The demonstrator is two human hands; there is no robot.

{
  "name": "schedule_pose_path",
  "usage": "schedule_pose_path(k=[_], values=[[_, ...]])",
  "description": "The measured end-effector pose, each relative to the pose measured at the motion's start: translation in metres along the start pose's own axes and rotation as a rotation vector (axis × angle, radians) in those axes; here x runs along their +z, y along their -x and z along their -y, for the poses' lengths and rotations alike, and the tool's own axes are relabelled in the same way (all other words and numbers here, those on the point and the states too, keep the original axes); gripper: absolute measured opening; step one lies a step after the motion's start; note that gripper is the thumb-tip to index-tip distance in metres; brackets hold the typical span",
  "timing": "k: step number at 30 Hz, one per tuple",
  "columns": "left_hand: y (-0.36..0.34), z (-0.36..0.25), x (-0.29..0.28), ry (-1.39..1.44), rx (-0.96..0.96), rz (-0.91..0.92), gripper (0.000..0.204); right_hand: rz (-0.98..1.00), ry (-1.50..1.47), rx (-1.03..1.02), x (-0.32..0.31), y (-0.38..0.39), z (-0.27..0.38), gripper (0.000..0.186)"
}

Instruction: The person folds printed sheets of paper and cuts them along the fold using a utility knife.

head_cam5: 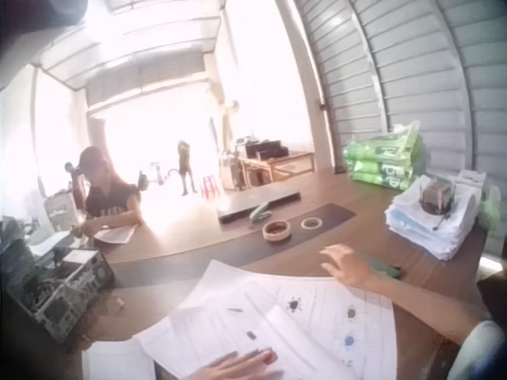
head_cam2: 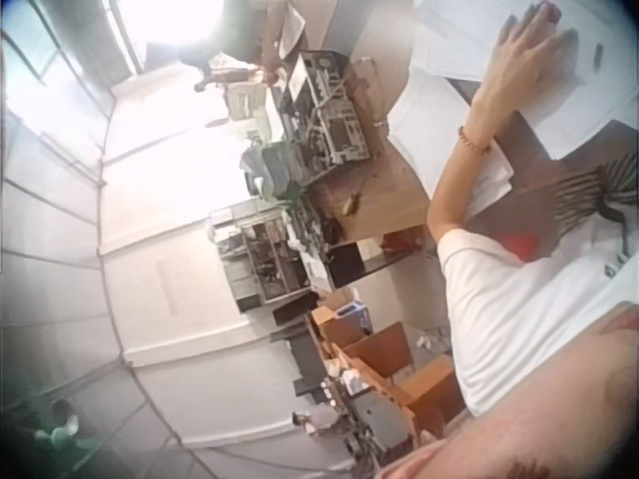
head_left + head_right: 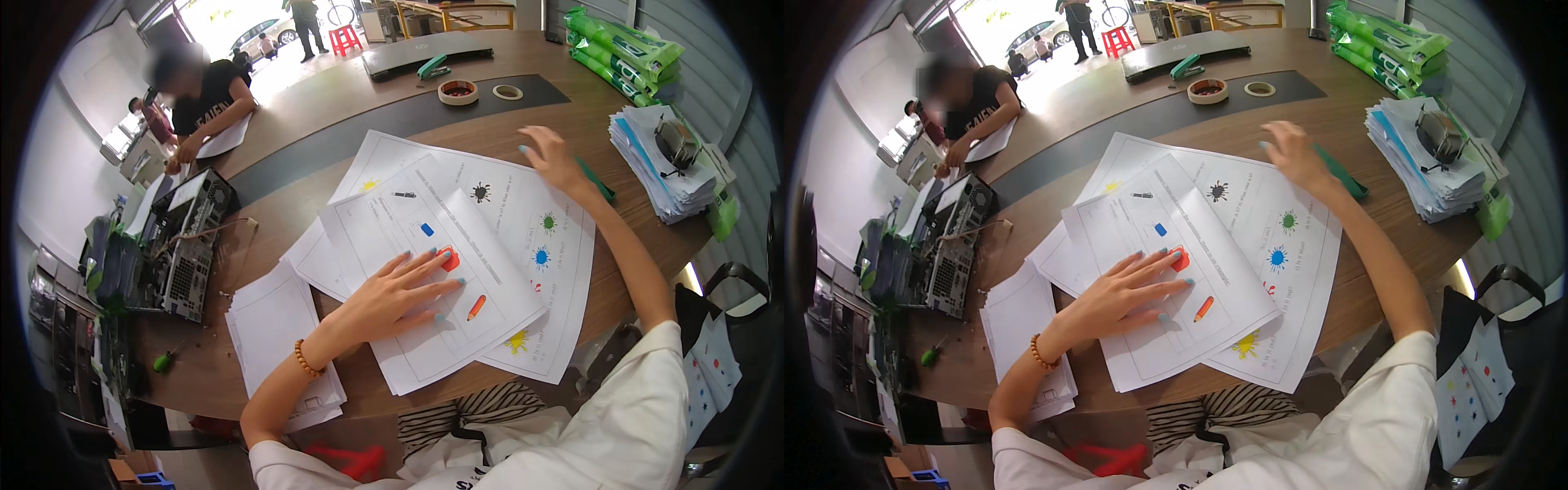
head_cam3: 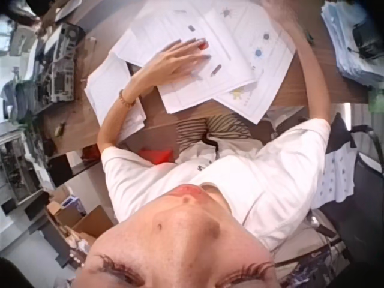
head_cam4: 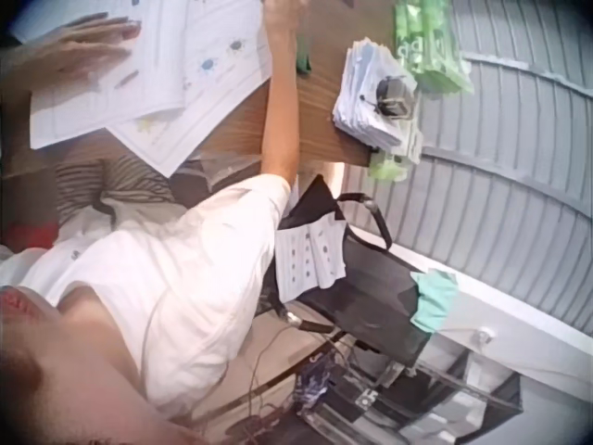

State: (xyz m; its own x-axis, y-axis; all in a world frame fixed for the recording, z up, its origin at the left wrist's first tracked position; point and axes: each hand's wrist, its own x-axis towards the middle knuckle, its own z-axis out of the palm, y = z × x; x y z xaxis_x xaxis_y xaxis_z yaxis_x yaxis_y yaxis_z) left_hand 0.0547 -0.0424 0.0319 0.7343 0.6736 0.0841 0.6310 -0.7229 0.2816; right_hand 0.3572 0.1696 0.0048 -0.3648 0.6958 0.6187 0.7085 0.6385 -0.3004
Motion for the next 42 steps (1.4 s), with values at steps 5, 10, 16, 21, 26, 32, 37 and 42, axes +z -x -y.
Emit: schedule_pose_path(k=[5,10,16,21,26,32,37,42], values=[[0.004,0.008,0.0,-0.002,-0.007,-0.031,0.048,0.296,-0.267,0.133,-0.051,0.04,0.047,0.028],[0.001,0.014,0.004,0.045,-0.014,-0.092,0.038,0.219,0.121,-0.768,-0.034,0.045,0.082,0.031],[0.002,0.015,0.003,0.241,-0.042,-0.084,0.043,0.141,-0.029,-1.02,-0.002,0.03,0.09,0.031],[0.004,0.023,0.003,0.605,-0.15,-0.126,0.035,0.412,-0.513,-0.534,0.003,0.031,0.09,0.03],[0.04,0.059,0.02,1.179,-0.253,-0.253,0.047,0.585,-0.714,0.01,-0.004,0.021,0.091,0.02],[0.026,0.059,-0.005,1.956,-0.079,-0.445,0.062,0.543,-0.774,0.446,-0.006,0.02,0.086,0.024],[0.018,0.05,-0.011,1.15,-0.688,-0.599,0.041,0.472,-0.668,0.414,-0.001,0.024,0.075,0.031],[0.011,0.038,-0.017,1.02,-0.786,-0.439,0.022,0.549,-0.924,0.674,-0.016,0.014,0.073,0.039]])
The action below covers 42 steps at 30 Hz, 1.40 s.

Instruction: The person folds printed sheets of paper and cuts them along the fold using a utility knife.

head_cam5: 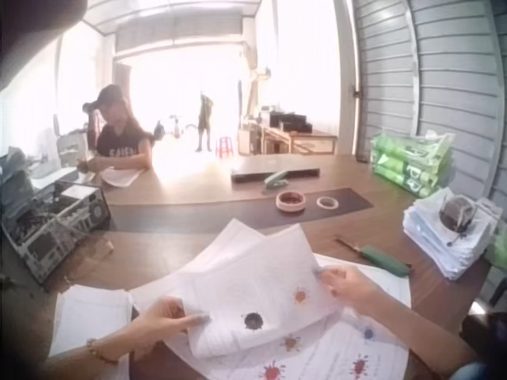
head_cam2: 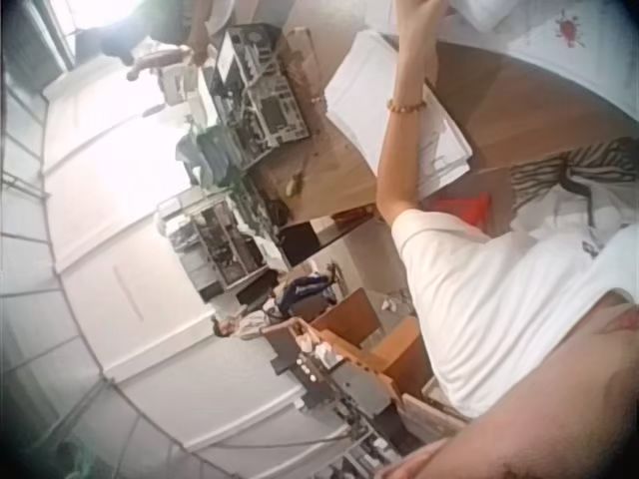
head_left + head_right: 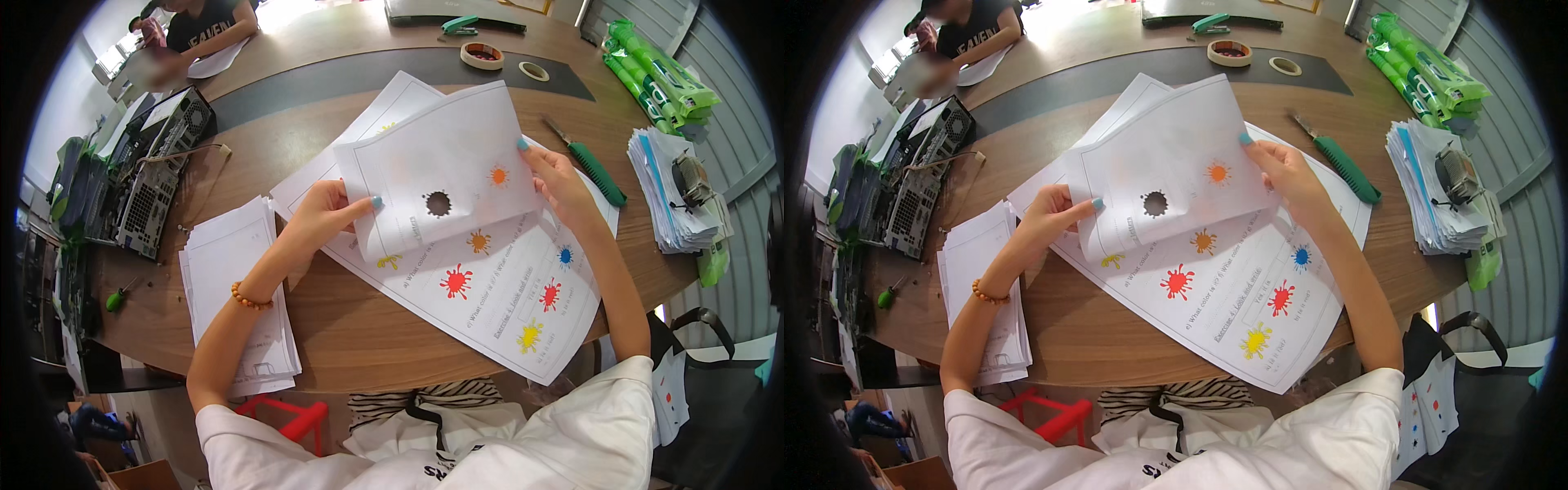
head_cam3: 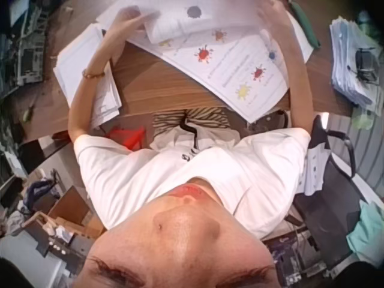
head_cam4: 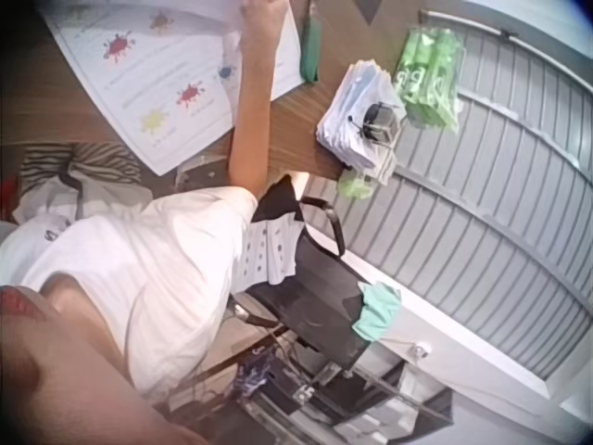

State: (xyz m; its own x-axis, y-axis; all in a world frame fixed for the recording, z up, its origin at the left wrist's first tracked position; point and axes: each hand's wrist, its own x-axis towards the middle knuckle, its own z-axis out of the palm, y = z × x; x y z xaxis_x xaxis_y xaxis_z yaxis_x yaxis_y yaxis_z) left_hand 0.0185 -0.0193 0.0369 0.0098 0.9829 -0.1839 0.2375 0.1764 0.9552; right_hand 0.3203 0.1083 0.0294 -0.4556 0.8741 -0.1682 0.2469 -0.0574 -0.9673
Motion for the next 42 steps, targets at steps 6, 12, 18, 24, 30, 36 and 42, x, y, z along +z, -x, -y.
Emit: schedule_pose_path(k=[6,12,18,24,30,36,42], values=[[0.003,0.012,0.001,0.079,0.176,0.198,0.027,0.051,-0.341,0.013,0.005,0.013,0.01,0.034],[0.006,-0.009,-0.01,0.168,0.378,0.035,0.045,0.104,-0.126,-0.22,-0.003,0.02,0.013,0.029],[0.011,-0.035,-0.01,-0.147,0.387,0.175,0.048,0.539,0.292,-0.683,0.03,0.033,0.035,0.022],[0.044,-0.049,0.02,-0.328,0.444,0.353,0.025,0.74,0.402,-0.658,0.076,0.046,0.096,0.022],[0.039,-0.031,0.019,-0.033,0.541,-0.006,0.022,0.226,0.374,-0.761,0.104,0.051,0.102,0.025],[0.048,-0.028,0.026,0.062,0.506,-0.003,0.023,0.209,0.384,-0.488,0.104,0.055,0.112,0.022],[0.047,-0.027,0.03,0.094,0.385,-0.074,0.025,0.383,0.383,-0.655,0.088,0.043,0.108,0.02]])
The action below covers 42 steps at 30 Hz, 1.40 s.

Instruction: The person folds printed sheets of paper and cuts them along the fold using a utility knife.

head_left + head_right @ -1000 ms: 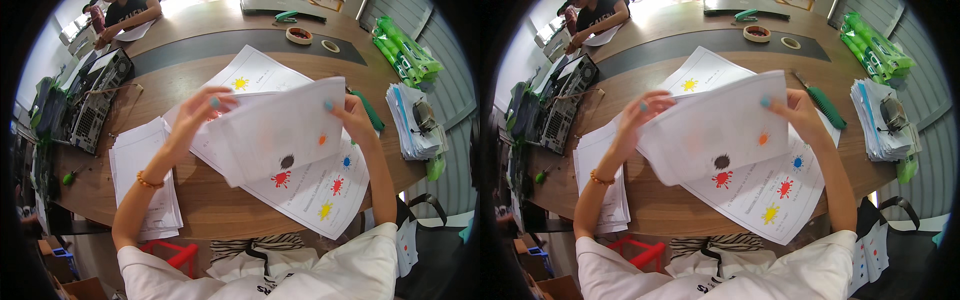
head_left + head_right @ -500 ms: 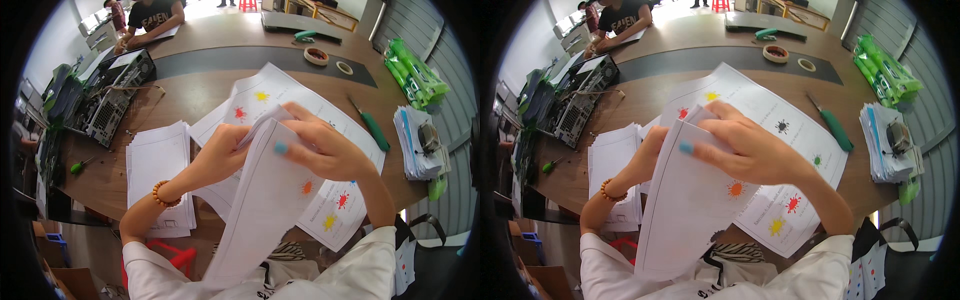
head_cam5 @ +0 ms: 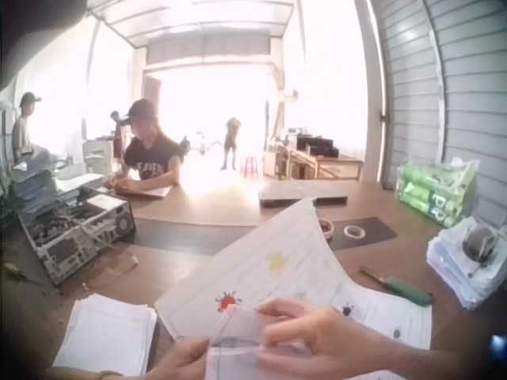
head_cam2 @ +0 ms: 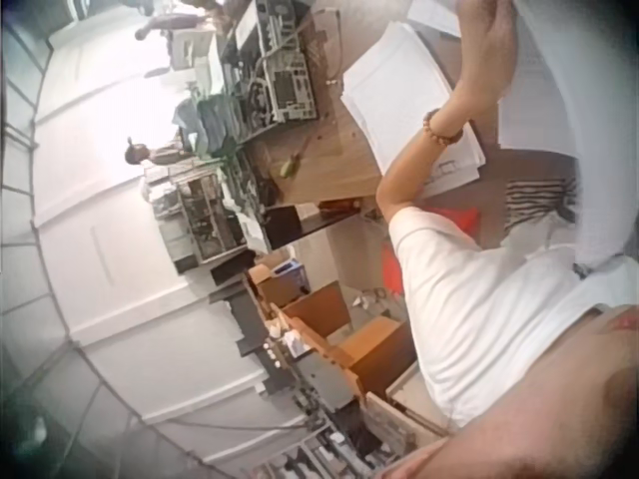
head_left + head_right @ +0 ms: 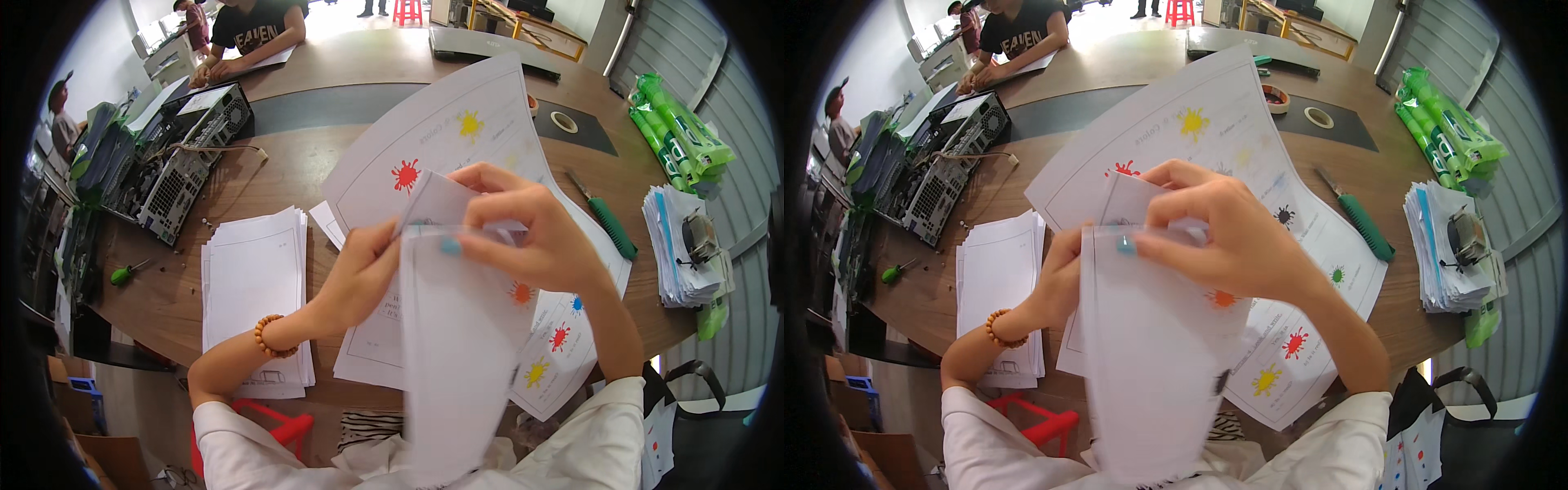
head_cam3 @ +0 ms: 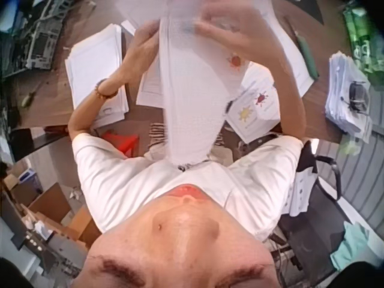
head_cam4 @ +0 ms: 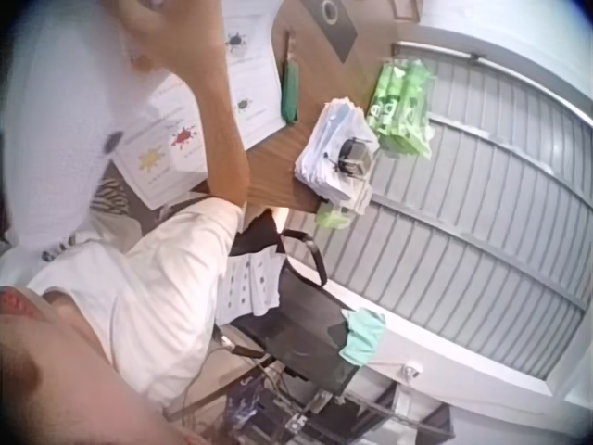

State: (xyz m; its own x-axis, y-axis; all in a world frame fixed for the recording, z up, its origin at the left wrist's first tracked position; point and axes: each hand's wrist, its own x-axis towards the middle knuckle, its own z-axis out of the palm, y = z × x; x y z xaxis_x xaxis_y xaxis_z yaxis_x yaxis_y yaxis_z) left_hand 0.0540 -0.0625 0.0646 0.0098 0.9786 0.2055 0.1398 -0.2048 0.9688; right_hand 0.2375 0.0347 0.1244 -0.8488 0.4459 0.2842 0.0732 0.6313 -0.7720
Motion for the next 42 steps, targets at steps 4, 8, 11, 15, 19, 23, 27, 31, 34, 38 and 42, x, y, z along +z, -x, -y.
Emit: schedule_pose_path(k=[4,8,11,15,19,23,27,31,34,38,42], values=[[-0.007,-0.001,0.0,0.18,-0.108,-0.115,0.026,0.169,0.007,-0.264,-0.022,0.002,-0.006,0.02],[-0.007,0.003,0.001,0.092,0.021,-0.061,0.027,0.078,-0.167,-0.231,-0.022,-0.001,-0.008,0.021],[0.0,0.003,0.002,-0.045,0.119,-0.014,0.027,-0.21,0.103,-0.14,0.002,-0.003,-0.005,0.019],[0.006,0.011,0.006,-0.072,0.203,0.005,0.034,-0.287,0.054,-0.087,0.018,-0.004,-0.002,0.02],[0.008,0.008,0.011,0.077,0.097,-0.083,0.034,-0.224,0.037,-0.015,0.014,-0.003,-0.002,0.02],[0.012,0.019,0.009,0.094,0.1,-0.009,0.036,-0.311,0.006,-0.097,0.017,-0.004,-0.006,0.023],[0.014,0.02,0.011,0.007,0.193,-0.026,0.037,-0.279,-0.005,-0.058,0.017,-0.003,-0.004,0.018],[0.013,0.017,0.016,0.025,0.234,-0.049,0.037,-0.259,0.0,-0.051,0.015,-0.002,-0.002,0.018],[0.014,0.022,0.013,-0.009,0.202,-0.029,0.037,-0.253,0.011,-0.039,0.014,-0.002,-0.003,0.016],[0.015,0.024,0.011,-0.031,0.206,-0.013,0.036,-0.258,-0.02,-0.031,0.015,-0.002,-0.005,0.013],[0.012,0.01,0.013,0.147,0.11,-0.054,0.03,-0.242,-0.03,-0.048,0.013,-0.002,-0.006,0.011]])
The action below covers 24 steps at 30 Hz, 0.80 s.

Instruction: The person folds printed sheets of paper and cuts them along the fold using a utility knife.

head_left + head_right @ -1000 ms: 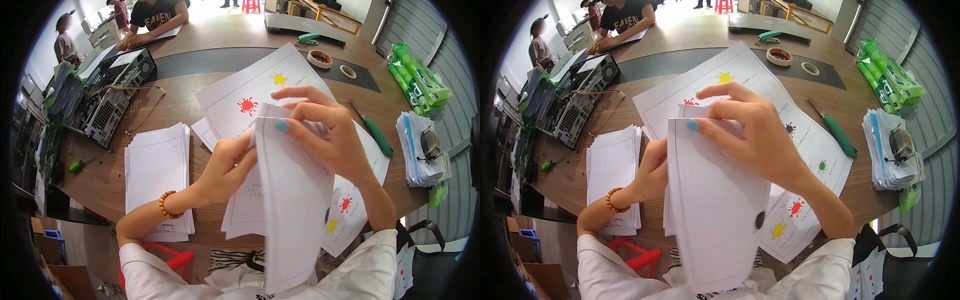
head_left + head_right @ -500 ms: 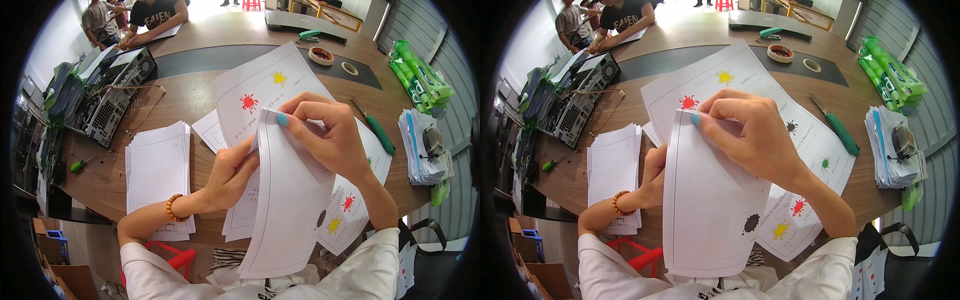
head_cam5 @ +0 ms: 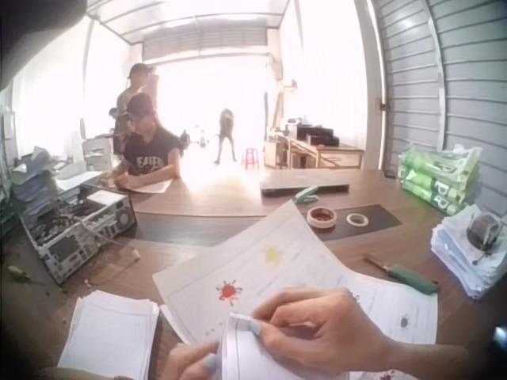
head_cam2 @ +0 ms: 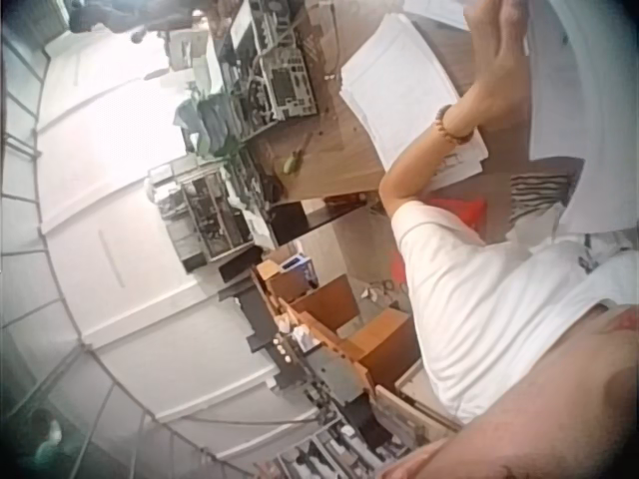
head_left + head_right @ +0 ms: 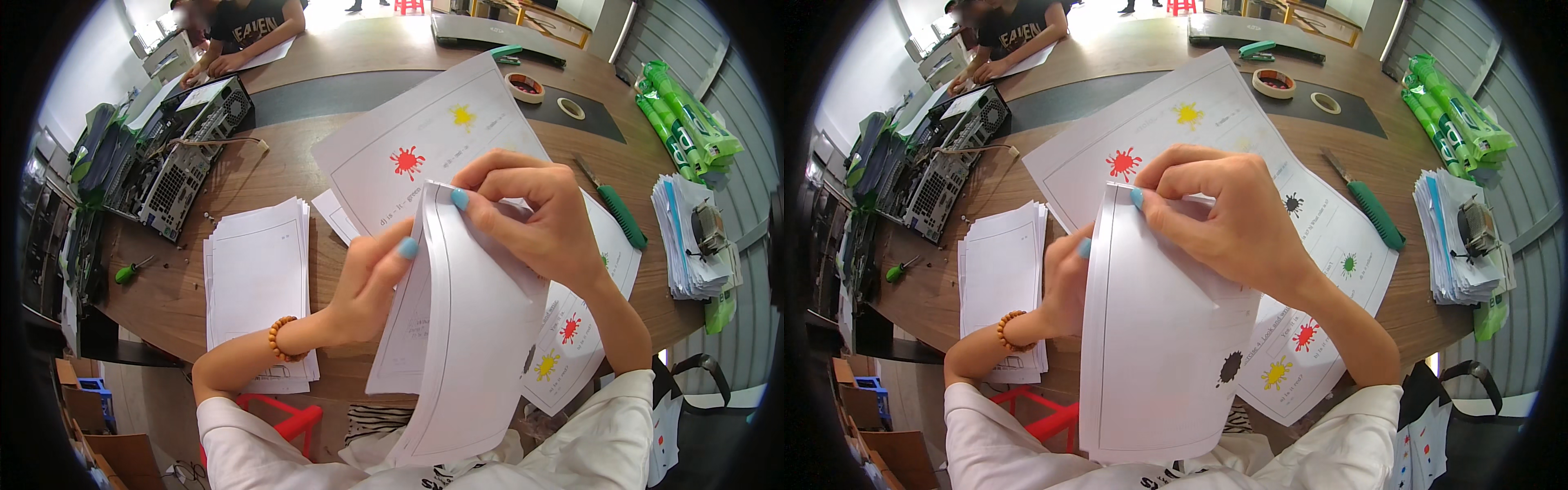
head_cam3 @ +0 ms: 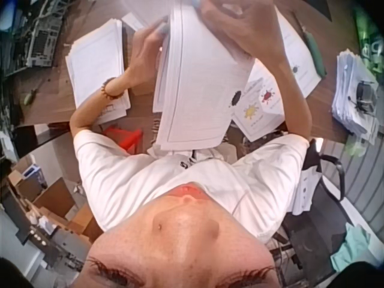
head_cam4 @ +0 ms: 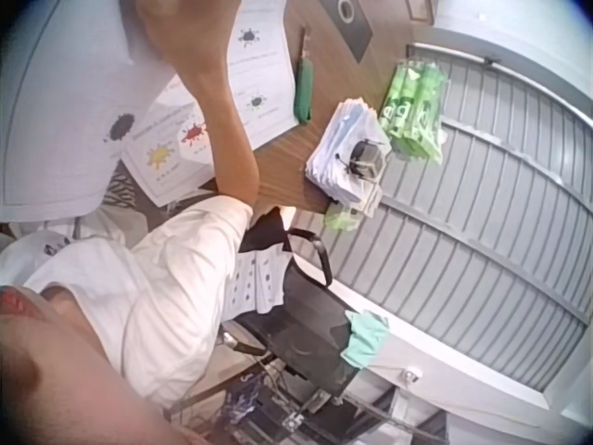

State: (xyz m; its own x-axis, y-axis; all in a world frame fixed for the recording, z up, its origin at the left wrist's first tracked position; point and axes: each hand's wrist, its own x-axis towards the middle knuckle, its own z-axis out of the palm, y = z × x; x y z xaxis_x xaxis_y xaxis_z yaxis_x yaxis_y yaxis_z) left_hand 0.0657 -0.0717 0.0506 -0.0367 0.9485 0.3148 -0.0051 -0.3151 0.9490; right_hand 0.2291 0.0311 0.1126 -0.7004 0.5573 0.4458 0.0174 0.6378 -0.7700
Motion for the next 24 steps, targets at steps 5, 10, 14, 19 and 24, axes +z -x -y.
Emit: schedule_pose_path(k=[5,10,14,19,24], values=[[-0.009,-0.013,-0.003,0.212,-0.066,-0.05,0.027,0.035,-0.002,-0.083,0.003,0.002,0.0,0.009],[-0.011,-0.017,-0.01,-0.056,0.024,0.007,0.027,0.02,0.043,-0.144,0.008,0.003,0.0,0.016],[-0.011,-0.014,-0.01,-0.093,0.061,-0.021,0.027,0.007,0.073,-0.135,0.011,0.004,0.002,0.009],[-0.014,-0.014,-0.01,-0.13,0.06,-0.03,0.029,0.027,0.091,-0.148,0.01,0.005,0.001,0.01],[-0.017,-0.015,-0.012,-0.283,0.054,-0.038,0.031,0.132,0.126,-0.045,0.0,0.0,-0.003,0.018]])
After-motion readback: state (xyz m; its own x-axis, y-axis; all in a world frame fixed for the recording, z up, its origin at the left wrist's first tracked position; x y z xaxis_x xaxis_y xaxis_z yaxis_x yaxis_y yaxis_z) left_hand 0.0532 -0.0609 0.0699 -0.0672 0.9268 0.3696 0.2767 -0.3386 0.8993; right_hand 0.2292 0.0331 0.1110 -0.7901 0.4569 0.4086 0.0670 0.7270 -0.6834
